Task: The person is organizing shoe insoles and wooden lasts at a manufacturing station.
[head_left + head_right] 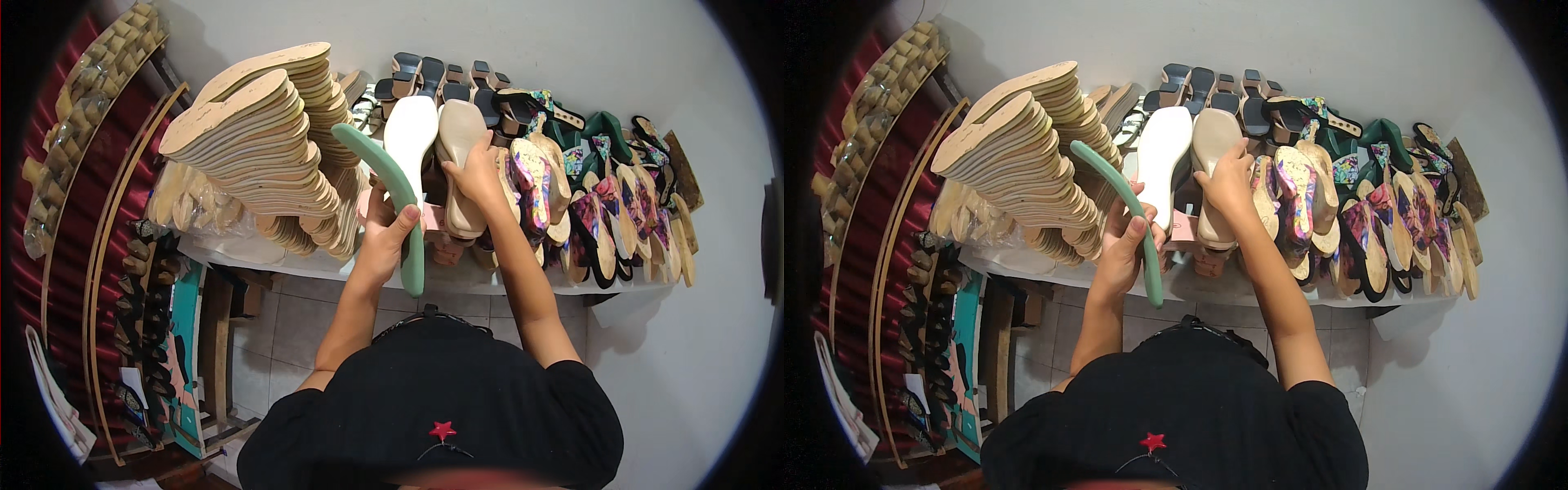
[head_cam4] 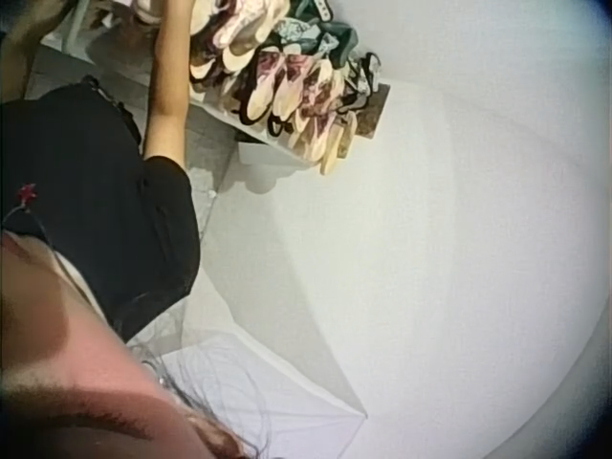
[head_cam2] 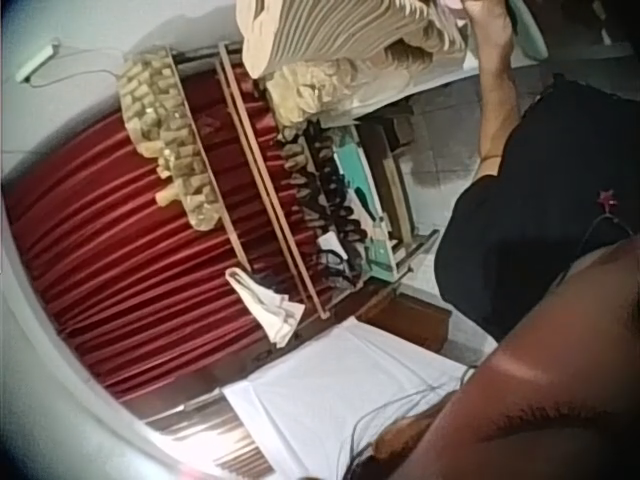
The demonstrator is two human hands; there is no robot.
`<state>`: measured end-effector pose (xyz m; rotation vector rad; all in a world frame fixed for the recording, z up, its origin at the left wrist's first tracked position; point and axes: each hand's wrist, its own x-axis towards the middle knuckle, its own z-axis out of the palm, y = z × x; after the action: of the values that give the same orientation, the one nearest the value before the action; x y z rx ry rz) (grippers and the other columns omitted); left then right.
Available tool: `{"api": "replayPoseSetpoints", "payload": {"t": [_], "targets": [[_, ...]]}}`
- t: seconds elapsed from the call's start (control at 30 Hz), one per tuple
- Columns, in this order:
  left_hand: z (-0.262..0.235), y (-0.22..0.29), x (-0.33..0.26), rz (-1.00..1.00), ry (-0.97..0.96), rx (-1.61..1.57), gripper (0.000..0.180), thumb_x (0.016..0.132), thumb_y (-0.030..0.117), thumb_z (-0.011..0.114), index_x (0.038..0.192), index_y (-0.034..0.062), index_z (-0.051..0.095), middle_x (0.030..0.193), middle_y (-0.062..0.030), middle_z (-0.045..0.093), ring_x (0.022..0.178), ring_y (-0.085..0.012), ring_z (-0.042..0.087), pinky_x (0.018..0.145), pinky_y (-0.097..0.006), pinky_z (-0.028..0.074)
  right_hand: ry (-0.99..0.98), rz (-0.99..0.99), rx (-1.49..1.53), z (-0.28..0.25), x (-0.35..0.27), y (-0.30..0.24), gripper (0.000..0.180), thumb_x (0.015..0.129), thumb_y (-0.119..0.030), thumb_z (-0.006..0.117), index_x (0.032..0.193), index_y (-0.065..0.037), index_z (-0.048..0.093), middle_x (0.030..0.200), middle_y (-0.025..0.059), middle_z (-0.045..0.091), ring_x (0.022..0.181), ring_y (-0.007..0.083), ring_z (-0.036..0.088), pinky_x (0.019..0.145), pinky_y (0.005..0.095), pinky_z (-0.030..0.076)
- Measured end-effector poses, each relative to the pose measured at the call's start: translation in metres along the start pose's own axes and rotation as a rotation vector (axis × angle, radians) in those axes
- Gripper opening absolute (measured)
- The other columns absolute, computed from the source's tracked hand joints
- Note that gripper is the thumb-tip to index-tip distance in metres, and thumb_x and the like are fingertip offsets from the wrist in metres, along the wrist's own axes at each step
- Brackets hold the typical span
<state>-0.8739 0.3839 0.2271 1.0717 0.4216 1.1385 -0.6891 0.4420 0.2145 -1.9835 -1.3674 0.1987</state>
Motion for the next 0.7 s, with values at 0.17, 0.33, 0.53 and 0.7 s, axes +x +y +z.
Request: {"api": "replayPoseSetpoints", "payload": {"t": [0.17, 0.33, 0.53, 0.7], "targets": [[-0.003, -0.004, 0.006, 0.002, 0.089, 0.096, 0.061, 0.077, 0.020, 0.066, 0.121, 0.0027, 0.028, 0.090, -0.0105, 0.051, 0.060, -0.0169, 0.057, 0.047, -0.029, 0.050, -0.046, -0.011, -0.023, -0.003, 0.001, -0.005, 0.102, 0.065, -0.026, 0.072, 0.128, 0.017, 0.004, 0.114, 0.0414, 0.033, 0.107, 0.0479, 0.040, 0.091, 0.0381, 0.038], [0.005, 0.002, 0.012, 0.028, 0.111, 0.021, 0.057, 0.079, 0.011, 0.063, 0.121, -0.0010, 0.026, 0.094, -0.0141, 0.055, 0.070, -0.0160, 0.058, 0.057, -0.028, 0.051, -0.088, 0.012, -0.052, 0.000, 0.003, 0.002, 0.103, 0.064, -0.029, 0.073, 0.129, 0.014, 0.006, 0.121, 0.0390, 0.027, 0.105, 0.0477, 0.043, 0.089, 0.0420, 0.040], [-0.002, 0.000, 0.017, 0.001, 0.059, 0.014, 0.052, 0.081, 0.003, 0.054, 0.125, -0.0016, 0.025, 0.104, -0.0167, 0.052, 0.085, -0.0160, 0.056, 0.068, -0.025, 0.049, 0.102, -0.092, -0.097, 0.008, 0.005, 0.022, 0.093, 0.071, -0.042, 0.065, 0.130, 0.010, 0.016, 0.121, 0.0326, 0.032, 0.100, 0.0429, 0.048, 0.086, 0.0434, 0.040], [0.004, -0.005, 0.028, 0.150, 0.140, 0.206, 0.049, 0.083, 0.004, 0.051, 0.126, -0.0017, 0.028, 0.106, -0.0171, 0.051, 0.095, -0.0154, 0.052, 0.074, -0.026, 0.047, 0.024, -0.219, 0.324, -0.045, -0.028, -0.015, 0.081, 0.075, -0.041, 0.061, 0.127, 0.010, 0.024, 0.122, 0.0279, 0.034, 0.102, 0.0357, 0.045, 0.087, 0.0428, 0.038]]}}
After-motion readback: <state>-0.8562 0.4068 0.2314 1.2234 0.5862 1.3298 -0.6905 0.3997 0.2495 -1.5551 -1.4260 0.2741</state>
